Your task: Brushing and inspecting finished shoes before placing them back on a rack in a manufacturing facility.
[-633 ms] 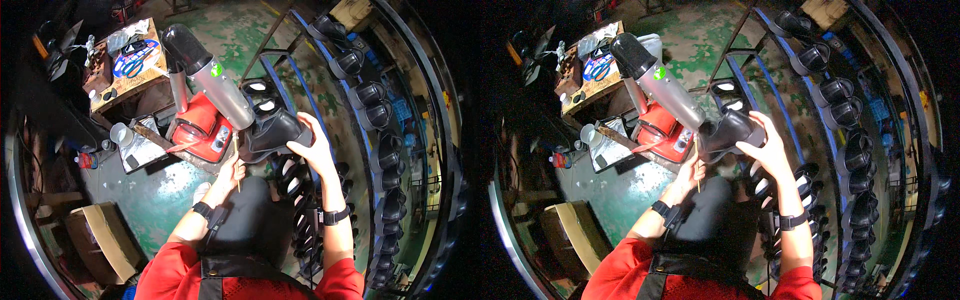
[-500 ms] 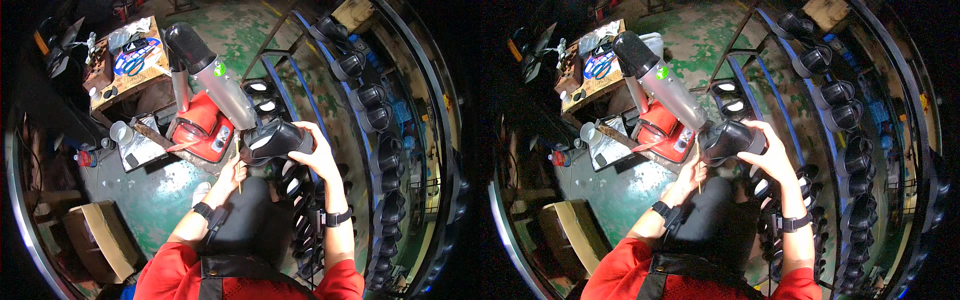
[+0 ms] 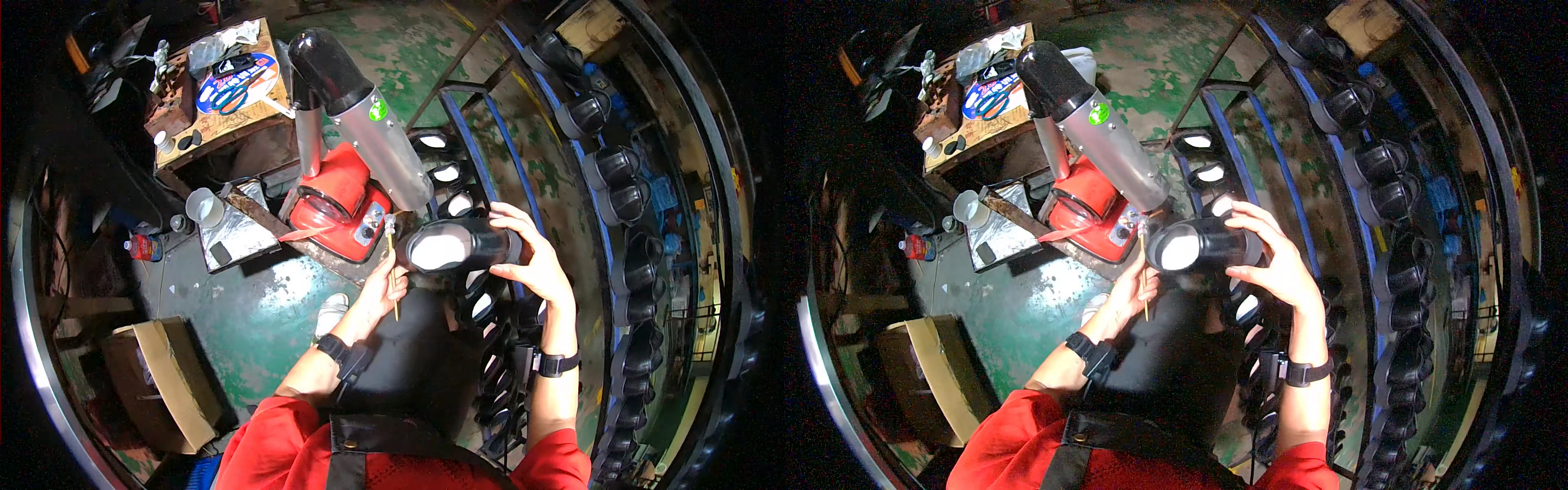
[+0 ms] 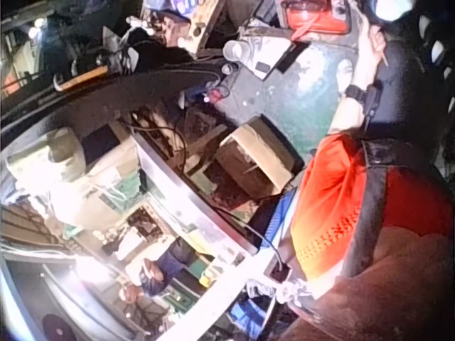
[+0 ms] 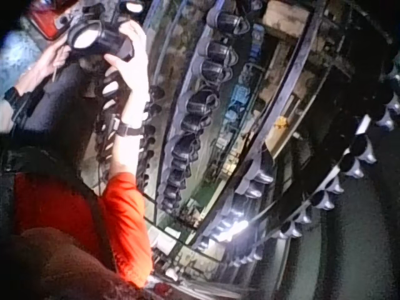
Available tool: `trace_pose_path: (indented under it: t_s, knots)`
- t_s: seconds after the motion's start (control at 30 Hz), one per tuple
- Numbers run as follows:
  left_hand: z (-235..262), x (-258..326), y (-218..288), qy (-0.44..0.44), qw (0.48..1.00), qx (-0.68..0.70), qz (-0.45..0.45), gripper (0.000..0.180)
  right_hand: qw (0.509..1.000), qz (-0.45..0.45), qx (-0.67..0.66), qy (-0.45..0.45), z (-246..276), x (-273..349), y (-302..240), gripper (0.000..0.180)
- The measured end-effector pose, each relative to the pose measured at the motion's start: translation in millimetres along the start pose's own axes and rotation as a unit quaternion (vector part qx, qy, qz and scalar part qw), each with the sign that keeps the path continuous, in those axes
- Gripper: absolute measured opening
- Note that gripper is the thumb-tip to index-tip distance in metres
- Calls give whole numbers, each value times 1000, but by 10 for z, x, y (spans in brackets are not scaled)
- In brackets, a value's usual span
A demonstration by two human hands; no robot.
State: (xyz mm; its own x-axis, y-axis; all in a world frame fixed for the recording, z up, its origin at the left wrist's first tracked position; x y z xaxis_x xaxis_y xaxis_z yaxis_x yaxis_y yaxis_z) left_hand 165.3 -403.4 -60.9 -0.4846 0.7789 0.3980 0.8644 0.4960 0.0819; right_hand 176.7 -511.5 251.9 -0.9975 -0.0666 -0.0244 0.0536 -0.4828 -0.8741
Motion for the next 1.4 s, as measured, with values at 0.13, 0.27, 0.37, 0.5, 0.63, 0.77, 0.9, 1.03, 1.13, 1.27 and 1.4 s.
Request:
trace_pose_path:
  t_s: [0.13, 0.27, 0.37, 0.5, 0.63, 0.77, 0.9, 1.03, 1.13, 1.27, 1.4]
  knots:
    - [-164, -61, 227, -47, 997, -16, -59, 14, 992, -101, -75, 10, 100, 175, 179, 49]
    - [-287, -229, 421, -75, 993, -1, -92, 14, 992, -96, -55, 53, 192, 321, 352, 43]
    - [-328, -315, 576, -82, 991, 3, -110, 24, 994, -83, -20, 74, 246, 357, 443, 45]
    - [-368, -322, 715, -81, 989, -6, -127, 21, 993, -61, 12, 99, 264, 374, 404, 47]
    - [-344, -273, 727, -65, 990, 3, -125, 19, 993, -33, 62, 90, 158, 364, 319, 52]
    - [-118, -213, 646, -43, 993, 15, -113, 18, 993, -15, 65, 94, 31, 417, 163, 69]
    - [-143, -104, 524, -30, 994, -8, -106, 12, 988, -37, 116, 95, 41, 557, 136, 79]
    - [-218, 28, 325, -29, 995, -59, -81, 15, 986, -54, 124, 100, 76, 834, 185, 80]
    - [-120, 144, 139, -28, 996, -60, -61, 12, 982, -45, 170, 61, -84, 996, 71, 85]
    - [-74, 385, -116, -13, 997, -67, -36, 8, 956, -55, 285, 37, -251, 1395, -37, 77]
    - [36, 645, -320, 8, 994, -110, -13, 8, 965, -40, 245, 84, -278, 1819, -148, 57]
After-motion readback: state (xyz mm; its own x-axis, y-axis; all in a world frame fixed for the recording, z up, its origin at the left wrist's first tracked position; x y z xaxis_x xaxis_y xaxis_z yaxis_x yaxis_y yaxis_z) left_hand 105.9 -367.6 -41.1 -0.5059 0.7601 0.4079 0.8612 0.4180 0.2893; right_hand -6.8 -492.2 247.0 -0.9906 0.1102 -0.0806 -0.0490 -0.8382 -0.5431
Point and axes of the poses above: each hand's wrist, its own x-axis away from the middle knuckle, its own z-axis out of the back of the hand, y = z × x, the point moved 10 cm from there along -x, towards the middle knuckle, and after that the axes turned 5 degrees about -x, right-handed, at the moved point
